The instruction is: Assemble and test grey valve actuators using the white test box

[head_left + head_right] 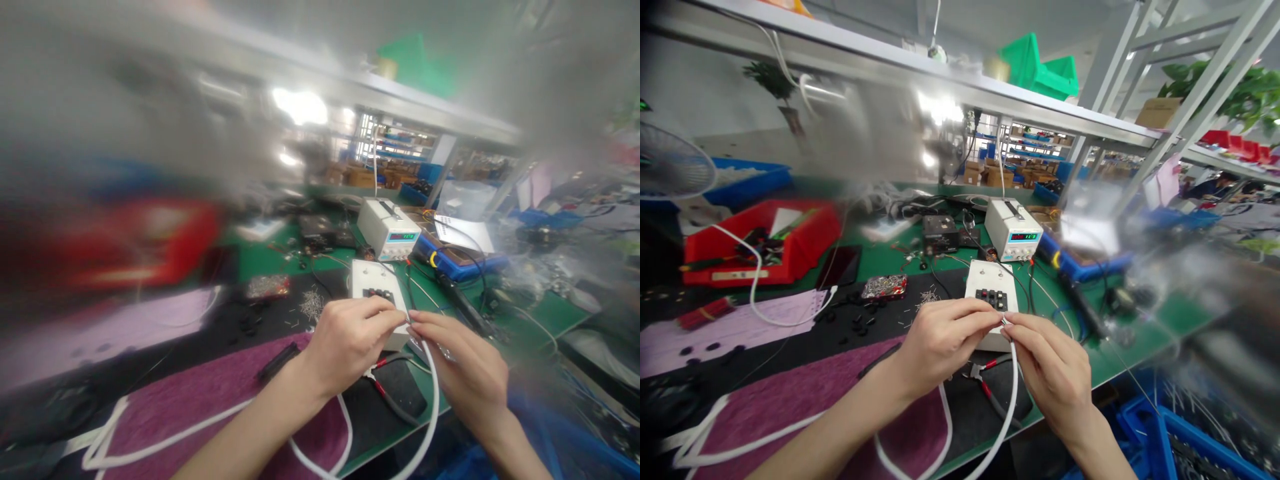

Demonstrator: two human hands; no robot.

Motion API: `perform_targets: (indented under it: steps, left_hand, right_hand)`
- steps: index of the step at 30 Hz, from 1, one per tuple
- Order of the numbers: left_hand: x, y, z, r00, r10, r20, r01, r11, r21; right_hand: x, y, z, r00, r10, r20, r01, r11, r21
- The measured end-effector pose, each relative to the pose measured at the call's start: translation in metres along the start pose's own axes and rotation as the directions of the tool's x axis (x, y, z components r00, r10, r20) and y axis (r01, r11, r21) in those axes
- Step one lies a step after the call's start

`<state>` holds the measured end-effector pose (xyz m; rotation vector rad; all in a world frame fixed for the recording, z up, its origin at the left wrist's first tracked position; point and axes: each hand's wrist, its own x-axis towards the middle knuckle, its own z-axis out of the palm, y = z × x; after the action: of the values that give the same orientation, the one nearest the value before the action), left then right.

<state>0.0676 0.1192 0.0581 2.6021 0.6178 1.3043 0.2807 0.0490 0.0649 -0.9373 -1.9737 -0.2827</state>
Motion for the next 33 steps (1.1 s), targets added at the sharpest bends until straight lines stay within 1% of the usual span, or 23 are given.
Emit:
perform_targets:
  steps: [2,4,6,8,10,12,14,16,19,22,25,29,33]
  left_hand:
    - [0.005,-0.004,-0.001,1.000,-0.002,0.016,0.002,1.000,0.014]
    - [0.010,-0.007,-0.002,0.999,-0.030,0.031,0.030,0.999,0.016]
    - [0.012,-0.010,-0.001,0.997,-0.068,0.044,0.067,0.998,0.016]
    - [0.013,-0.012,0.000,0.994,-0.107,0.037,0.106,0.994,0.025]
    - [0.013,-0.014,0.001,0.985,-0.168,0.024,0.167,0.985,0.051]
    - [0.013,-0.015,0.003,0.970,-0.243,0.033,0.239,0.966,0.099]
    - [0.013,-0.014,0.005,0.952,-0.294,0.090,0.277,0.947,0.160]
    - [0.013,-0.013,0.008,0.940,-0.302,0.162,0.266,0.941,0.210]
    - [0.014,-0.012,0.014,0.930,-0.297,0.217,0.231,0.930,0.285]
    - [0.013,-0.014,0.020,0.923,-0.306,0.234,0.213,0.911,0.353]
    - [0.012,-0.016,0.024,0.917,-0.308,0.253,0.199,0.903,0.380]
    - [0.011,-0.017,0.025,0.908,-0.329,0.258,0.221,0.901,0.373]
    - [0.012,-0.017,0.025,0.901,-0.344,0.264,0.236,0.900,0.367]
  right_hand:
    - [0.002,0.006,0.003,1.000,0.001,0.002,-0.001,1.000,-0.001]
    - [0.004,0.009,0.006,1.000,0.024,-0.005,-0.024,1.000,0.015]
    - [0.005,0.012,0.011,0.997,0.081,-0.011,-0.081,0.996,0.037]
    - [0.006,0.016,0.017,0.984,0.173,-0.030,-0.171,0.983,0.061]
    - [0.006,0.021,0.024,0.951,0.305,-0.058,-0.299,0.950,0.092]
    - [0.005,0.030,0.032,0.901,0.427,-0.081,-0.416,0.901,0.120]
    - [0.004,0.041,0.040,0.856,0.508,-0.092,-0.495,0.859,0.133]
    - [0.002,0.052,0.048,0.827,0.553,-0.098,-0.538,0.831,0.143]
    - [0.000,0.064,0.059,0.795,0.600,-0.085,-0.585,0.797,0.152]
    - [-0.003,0.070,0.067,0.776,0.628,-0.065,-0.615,0.774,0.149]
    - [-0.006,0.073,0.072,0.762,0.646,-0.052,-0.635,0.760,0.137]
    - [-0.008,0.075,0.074,0.757,0.652,-0.051,-0.644,0.756,0.115]
    - [-0.007,0.074,0.075,0.764,0.643,-0.051,-0.637,0.765,0.091]
